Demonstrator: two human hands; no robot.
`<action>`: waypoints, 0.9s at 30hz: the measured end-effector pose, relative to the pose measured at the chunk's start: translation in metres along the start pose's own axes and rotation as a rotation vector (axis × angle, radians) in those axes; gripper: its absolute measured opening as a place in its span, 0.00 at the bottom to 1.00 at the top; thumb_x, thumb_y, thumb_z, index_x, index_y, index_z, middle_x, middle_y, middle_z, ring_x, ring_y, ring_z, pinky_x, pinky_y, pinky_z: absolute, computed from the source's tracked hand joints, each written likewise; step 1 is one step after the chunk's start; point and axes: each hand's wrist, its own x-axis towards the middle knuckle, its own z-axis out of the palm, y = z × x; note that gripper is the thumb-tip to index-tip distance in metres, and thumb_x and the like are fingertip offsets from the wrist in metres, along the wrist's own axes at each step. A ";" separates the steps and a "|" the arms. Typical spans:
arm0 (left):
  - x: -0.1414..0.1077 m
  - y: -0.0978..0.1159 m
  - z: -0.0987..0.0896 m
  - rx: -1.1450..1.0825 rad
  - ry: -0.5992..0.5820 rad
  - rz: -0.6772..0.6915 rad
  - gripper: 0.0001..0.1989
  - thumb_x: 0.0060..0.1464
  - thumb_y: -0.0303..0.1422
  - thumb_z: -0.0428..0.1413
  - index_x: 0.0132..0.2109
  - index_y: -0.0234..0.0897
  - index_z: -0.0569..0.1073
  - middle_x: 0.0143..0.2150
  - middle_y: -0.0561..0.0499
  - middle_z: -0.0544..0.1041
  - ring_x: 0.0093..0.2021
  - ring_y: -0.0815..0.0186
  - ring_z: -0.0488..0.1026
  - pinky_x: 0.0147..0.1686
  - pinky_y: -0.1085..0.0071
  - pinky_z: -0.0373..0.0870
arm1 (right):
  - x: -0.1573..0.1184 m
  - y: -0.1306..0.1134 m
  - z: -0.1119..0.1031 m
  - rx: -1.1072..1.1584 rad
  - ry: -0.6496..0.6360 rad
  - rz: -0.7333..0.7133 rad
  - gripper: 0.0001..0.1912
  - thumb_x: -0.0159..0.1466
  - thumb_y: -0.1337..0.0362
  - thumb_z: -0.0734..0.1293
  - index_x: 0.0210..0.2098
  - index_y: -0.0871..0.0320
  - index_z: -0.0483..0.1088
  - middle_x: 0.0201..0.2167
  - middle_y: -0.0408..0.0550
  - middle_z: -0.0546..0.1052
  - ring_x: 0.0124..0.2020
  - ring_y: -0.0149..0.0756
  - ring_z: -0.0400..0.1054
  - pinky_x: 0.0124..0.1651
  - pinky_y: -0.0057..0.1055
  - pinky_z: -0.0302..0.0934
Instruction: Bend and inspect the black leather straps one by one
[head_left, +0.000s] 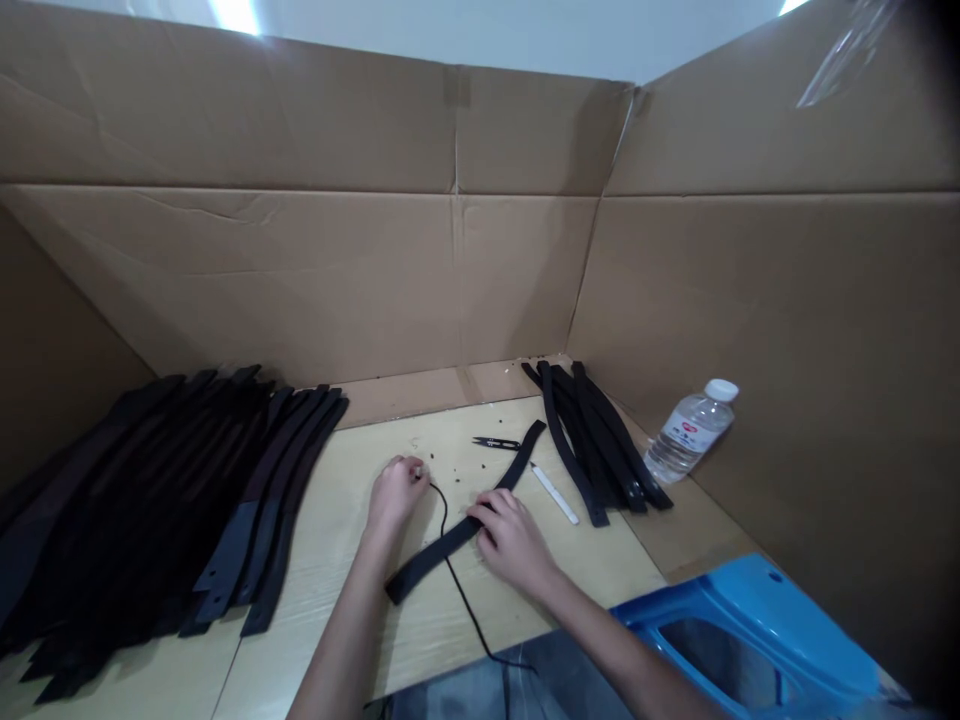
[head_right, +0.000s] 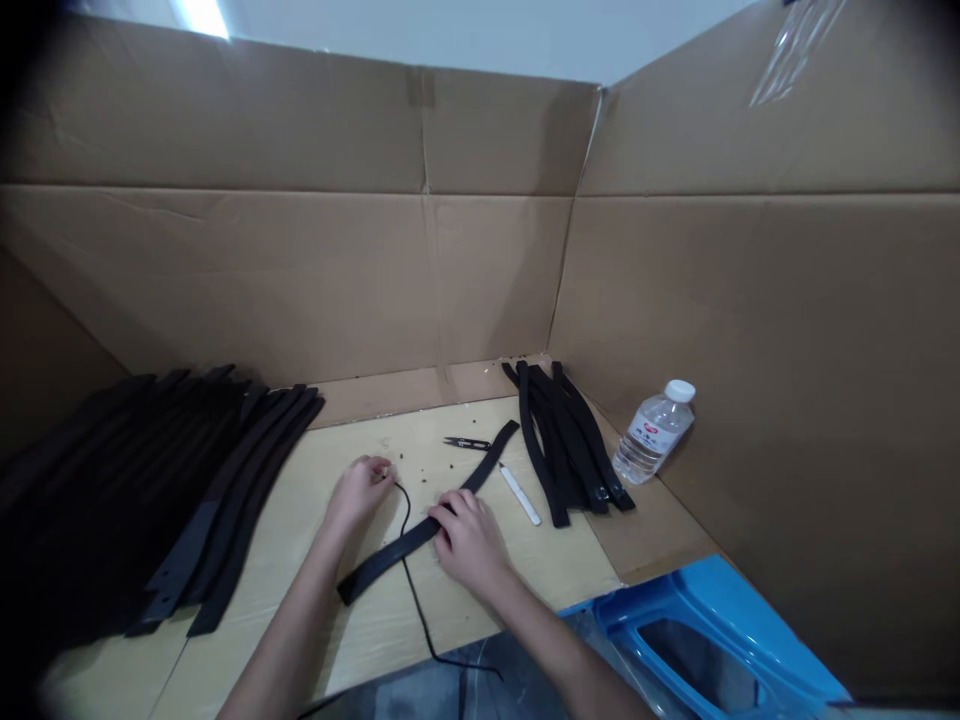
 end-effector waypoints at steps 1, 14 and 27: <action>0.002 -0.003 0.000 -0.004 -0.009 0.027 0.13 0.54 0.33 0.53 0.42 0.33 0.78 0.41 0.41 0.77 0.41 0.60 0.74 0.41 0.69 0.65 | 0.000 0.000 0.001 0.000 0.002 0.001 0.20 0.58 0.76 0.63 0.47 0.54 0.72 0.45 0.49 0.72 0.49 0.42 0.60 0.51 0.39 0.60; 0.001 -0.022 -0.008 -0.013 -0.086 0.326 0.11 0.56 0.27 0.46 0.32 0.36 0.73 0.35 0.45 0.73 0.37 0.59 0.71 0.40 0.66 0.64 | -0.002 0.000 0.003 0.000 -0.004 0.015 0.21 0.59 0.76 0.61 0.48 0.54 0.71 0.46 0.50 0.71 0.50 0.44 0.61 0.52 0.42 0.60; -0.002 -0.025 0.002 -0.742 -0.096 0.020 0.08 0.51 0.36 0.55 0.35 0.34 0.71 0.26 0.50 0.73 0.27 0.65 0.69 0.30 0.71 0.62 | 0.002 0.010 -0.001 0.014 0.141 0.278 0.22 0.58 0.76 0.61 0.50 0.56 0.72 0.38 0.52 0.70 0.44 0.44 0.64 0.48 0.39 0.63</action>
